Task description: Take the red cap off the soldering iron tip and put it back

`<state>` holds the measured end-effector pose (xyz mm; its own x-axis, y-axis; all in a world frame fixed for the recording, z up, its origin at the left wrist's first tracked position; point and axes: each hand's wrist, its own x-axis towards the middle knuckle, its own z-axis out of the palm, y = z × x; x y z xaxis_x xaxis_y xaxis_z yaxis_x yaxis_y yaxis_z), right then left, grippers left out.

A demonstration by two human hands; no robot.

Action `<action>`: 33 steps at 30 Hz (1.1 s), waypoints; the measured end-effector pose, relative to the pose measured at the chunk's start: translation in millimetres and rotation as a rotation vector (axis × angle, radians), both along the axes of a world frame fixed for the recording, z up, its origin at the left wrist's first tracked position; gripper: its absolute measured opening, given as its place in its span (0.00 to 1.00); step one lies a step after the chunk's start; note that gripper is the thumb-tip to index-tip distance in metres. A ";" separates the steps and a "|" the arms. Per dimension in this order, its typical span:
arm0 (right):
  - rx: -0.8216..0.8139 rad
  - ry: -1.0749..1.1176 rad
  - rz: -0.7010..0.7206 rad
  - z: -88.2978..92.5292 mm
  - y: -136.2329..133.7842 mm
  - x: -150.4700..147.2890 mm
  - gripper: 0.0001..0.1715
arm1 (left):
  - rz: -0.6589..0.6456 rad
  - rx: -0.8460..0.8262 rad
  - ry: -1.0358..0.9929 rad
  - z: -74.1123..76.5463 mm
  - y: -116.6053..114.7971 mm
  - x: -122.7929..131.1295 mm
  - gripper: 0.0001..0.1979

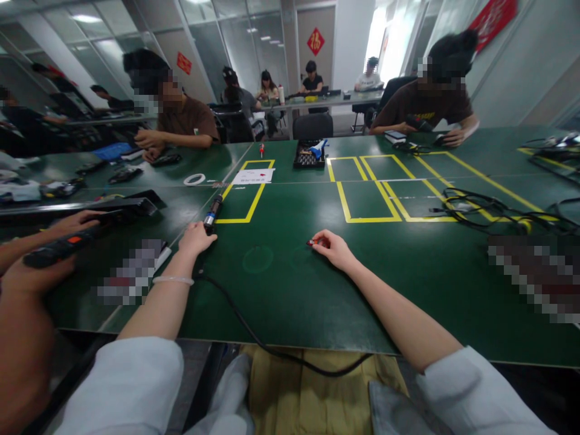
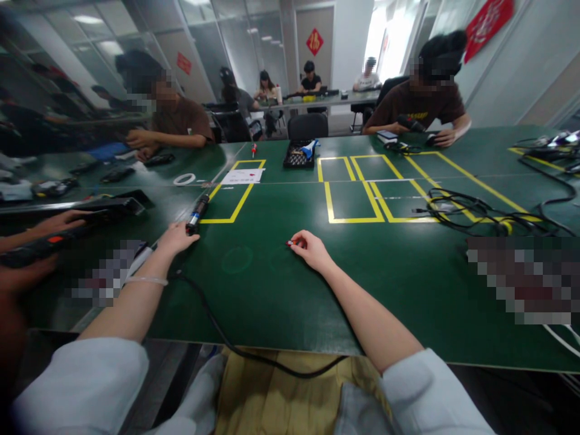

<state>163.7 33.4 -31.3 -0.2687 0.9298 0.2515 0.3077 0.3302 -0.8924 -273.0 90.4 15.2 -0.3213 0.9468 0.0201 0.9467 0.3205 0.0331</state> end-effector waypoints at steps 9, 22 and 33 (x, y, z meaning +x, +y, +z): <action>-0.001 0.013 -0.017 -3.1 1.2 -0.5 0.13 | -0.064 -0.038 0.028 3.7 0.3 38.6 0.32; 0.072 0.000 -0.080 -5.5 4.0 0.2 0.12 | -0.339 0.116 -0.162 -10.5 -33.0 188.5 0.27; 0.177 -0.037 -0.107 -3.0 2.0 1.5 0.03 | -0.617 0.155 -0.352 -18.3 -62.9 250.3 0.33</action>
<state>165.1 35.4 -34.3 -0.1832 0.8958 0.4049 0.3812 0.4444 -0.8107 -22.7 27.5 -3.1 0.2587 0.9523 0.1621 0.8785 -0.3017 0.3705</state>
